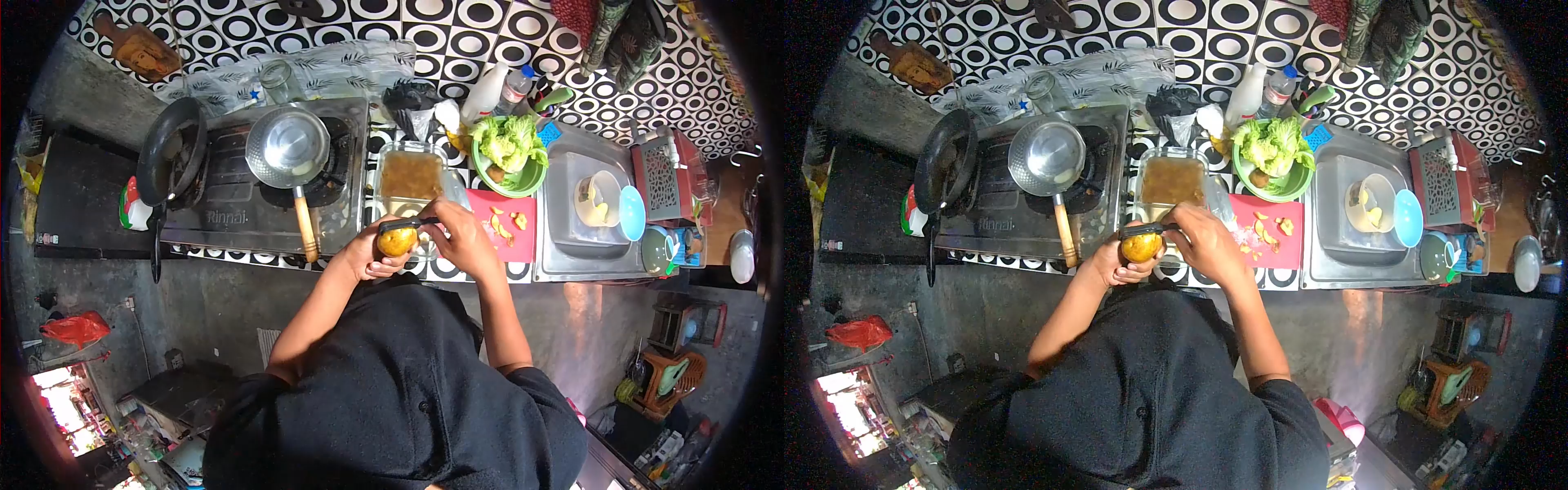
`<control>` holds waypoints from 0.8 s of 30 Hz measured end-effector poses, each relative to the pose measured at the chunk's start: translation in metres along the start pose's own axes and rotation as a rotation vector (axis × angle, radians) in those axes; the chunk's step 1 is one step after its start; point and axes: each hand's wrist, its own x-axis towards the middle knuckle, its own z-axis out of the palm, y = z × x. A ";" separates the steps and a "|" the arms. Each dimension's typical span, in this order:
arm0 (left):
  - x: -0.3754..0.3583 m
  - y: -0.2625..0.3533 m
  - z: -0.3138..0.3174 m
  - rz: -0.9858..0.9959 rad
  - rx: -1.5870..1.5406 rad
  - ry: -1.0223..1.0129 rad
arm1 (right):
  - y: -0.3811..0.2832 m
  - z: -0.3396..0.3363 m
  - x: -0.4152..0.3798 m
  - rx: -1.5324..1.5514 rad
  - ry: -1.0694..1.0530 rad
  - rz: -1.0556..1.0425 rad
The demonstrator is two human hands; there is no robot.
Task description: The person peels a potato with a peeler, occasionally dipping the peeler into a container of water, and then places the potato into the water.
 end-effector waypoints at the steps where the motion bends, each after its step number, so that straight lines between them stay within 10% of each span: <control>1: -0.002 0.002 0.000 -0.030 0.009 -0.014 | -0.003 0.002 0.002 -0.004 -0.002 -0.007; 14: -0.019 0.041 -0.011 -0.468 0.136 -0.035 | -0.013 0.024 0.018 -0.029 -0.103 -0.010; 24: -0.020 0.048 -0.018 -0.318 0.227 0.088 | 0.011 0.006 0.013 0.039 0.100 0.179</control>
